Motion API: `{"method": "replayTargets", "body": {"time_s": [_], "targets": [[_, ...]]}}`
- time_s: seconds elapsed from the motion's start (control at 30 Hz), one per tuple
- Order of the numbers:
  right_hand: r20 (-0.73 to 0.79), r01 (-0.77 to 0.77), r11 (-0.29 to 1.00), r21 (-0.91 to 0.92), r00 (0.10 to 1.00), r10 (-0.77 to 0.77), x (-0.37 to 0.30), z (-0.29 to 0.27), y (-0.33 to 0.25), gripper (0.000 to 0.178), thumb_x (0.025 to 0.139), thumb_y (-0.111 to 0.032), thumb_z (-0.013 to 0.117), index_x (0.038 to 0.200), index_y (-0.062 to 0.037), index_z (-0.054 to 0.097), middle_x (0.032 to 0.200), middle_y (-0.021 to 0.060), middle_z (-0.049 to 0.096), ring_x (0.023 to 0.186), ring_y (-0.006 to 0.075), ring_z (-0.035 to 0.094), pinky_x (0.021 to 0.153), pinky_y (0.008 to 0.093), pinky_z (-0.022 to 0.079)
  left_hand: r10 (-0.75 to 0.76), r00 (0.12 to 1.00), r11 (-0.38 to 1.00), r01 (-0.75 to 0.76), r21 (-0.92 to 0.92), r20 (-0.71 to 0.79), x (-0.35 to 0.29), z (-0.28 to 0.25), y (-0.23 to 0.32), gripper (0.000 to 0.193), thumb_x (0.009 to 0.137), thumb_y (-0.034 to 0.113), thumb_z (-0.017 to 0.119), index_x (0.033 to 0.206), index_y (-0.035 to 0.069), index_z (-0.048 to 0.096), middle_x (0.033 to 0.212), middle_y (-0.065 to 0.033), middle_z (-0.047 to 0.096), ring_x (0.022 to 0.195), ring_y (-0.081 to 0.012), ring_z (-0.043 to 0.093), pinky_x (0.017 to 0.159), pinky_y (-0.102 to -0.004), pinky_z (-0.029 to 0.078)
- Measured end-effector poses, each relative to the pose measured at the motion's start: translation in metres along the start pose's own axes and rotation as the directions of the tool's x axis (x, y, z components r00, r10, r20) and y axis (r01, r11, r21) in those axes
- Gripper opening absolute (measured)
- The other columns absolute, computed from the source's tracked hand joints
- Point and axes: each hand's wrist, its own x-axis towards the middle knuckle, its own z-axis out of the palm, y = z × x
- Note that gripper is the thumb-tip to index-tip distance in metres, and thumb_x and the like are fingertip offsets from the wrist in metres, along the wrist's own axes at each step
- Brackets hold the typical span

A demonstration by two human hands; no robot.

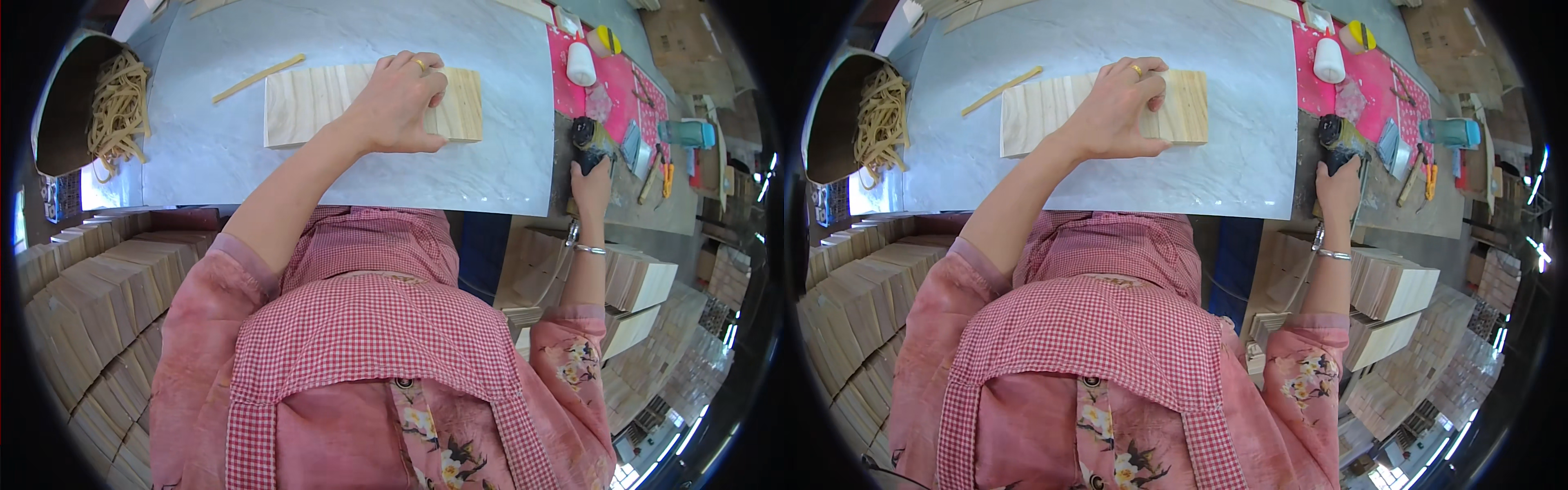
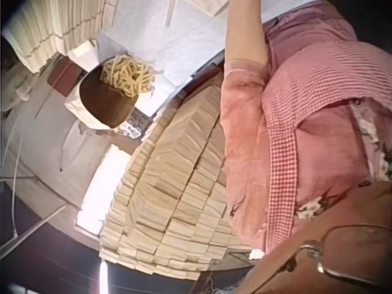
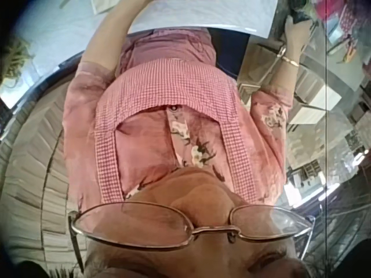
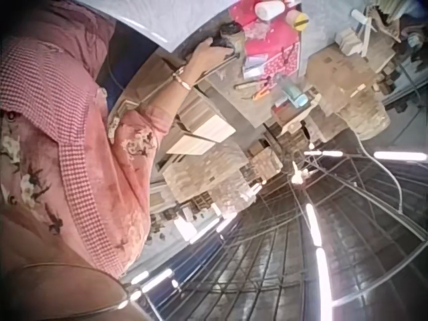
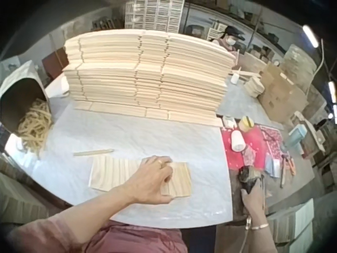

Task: Assemble wooden boxes by applying glue to the edges and using a pneumatic nail gun to secure the thin wood panels.

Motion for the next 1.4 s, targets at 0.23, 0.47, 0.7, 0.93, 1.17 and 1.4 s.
{"method": "replayTargets", "body": {"time_s": [0.23,0.47,0.7,0.93,1.17,1.4], "targets": [[0.103,-0.091,0.983,0.158,0.992,0.075,0.006,-0.041,0.002,0.043,0.088,-0.030,0.071,0.106,0.0081,0.063,0.083,0.0199,0.068,0.067,0.0312,0.066,0.066,0.0409,0.053,0.027,0.999,0.999,-0.027,0.025,-0.020,0.002,0.006,-0.001,0.042,0.061,0.029,0.083,0.083,0.011,0.052,0.132,-0.0149,0.059,0.121,-0.0309,0.052,0.107,-0.0422,0.037],[0.251,-0.165,0.846,0.506,0.967,0.038,-0.077,-0.142,-0.090,0.031,0.087,-0.023,0.079,0.096,0.0031,0.065,0.064,0.0049,0.060,0.043,0.0112,0.049,0.043,0.0265,0.044,0.059,0.994,0.994,-0.051,0.092,-0.088,0.000,0.011,-0.007,0.048,0.059,0.035,0.080,0.095,0.004,0.072,0.126,-0.0166,0.062,0.111,-0.0312,0.055,0.102,-0.0422,0.039],[0.322,-0.069,0.769,0.636,0.929,-0.183,-0.115,-0.172,-0.137,0.021,0.086,-0.015,0.080,0.088,0.0019,0.066,0.055,0.0010,0.055,0.039,0.0100,0.045,0.038,0.0237,0.035,0.071,0.991,0.994,-0.061,0.088,-0.112,0.000,0.012,-0.008,0.051,0.059,0.036,0.081,0.098,0.003,0.073,0.125,-0.0166,0.063,0.109,-0.0313,0.056,0.101,-0.0422,0.040],[0.394,-0.112,0.772,0.626,0.900,-0.189,-0.113,-0.165,-0.152,0.020,0.087,-0.014,0.078,0.089,0.0019,0.066,0.055,0.0013,0.055,0.040,0.0097,0.045,0.038,0.0241,0.035,0.070,0.991,0.995,-0.061,0.083,-0.116,-0.001,0.013,-0.008,0.052,0.058,0.036,0.082,0.097,0.004,0.074,0.123,-0.0162,0.063,0.107,-0.0308,0.057,0.100,-0.0419,0.040],[0.425,-0.137,0.777,0.615,0.887,-0.180,-0.113,-0.162,-0.155,0.020,0.088,-0.014,0.078,0.090,0.0021,0.066,0.055,0.0016,0.055,0.040,0.0097,0.045,0.039,0.0243,0.036,0.057,0.994,0.995,-0.050,0.087,-0.088,0.000,0.011,-0.006,0.052,0.057,0.037,0.083,0.098,0.004,0.075,0.122,-0.0152,0.063,0.107,-0.0302,0.057,0.100,-0.0417,0.040],[0.469,-0.166,0.802,0.573,0.870,-0.155,-0.113,-0.168,-0.159,0.021,0.088,-0.015,0.078,0.093,0.0024,0.066,0.057,0.0017,0.057,0.042,0.0095,0.047,0.040,0.0241,0.038,0.056,0.993,0.994,-0.046,0.100,-0.102,0.000,0.013,-0.007,0.051,0.058,0.036,0.083,0.098,0.005,0.075,0.122,-0.0146,0.063,0.106,-0.0300,0.056,0.100,-0.0415,0.040]]}}
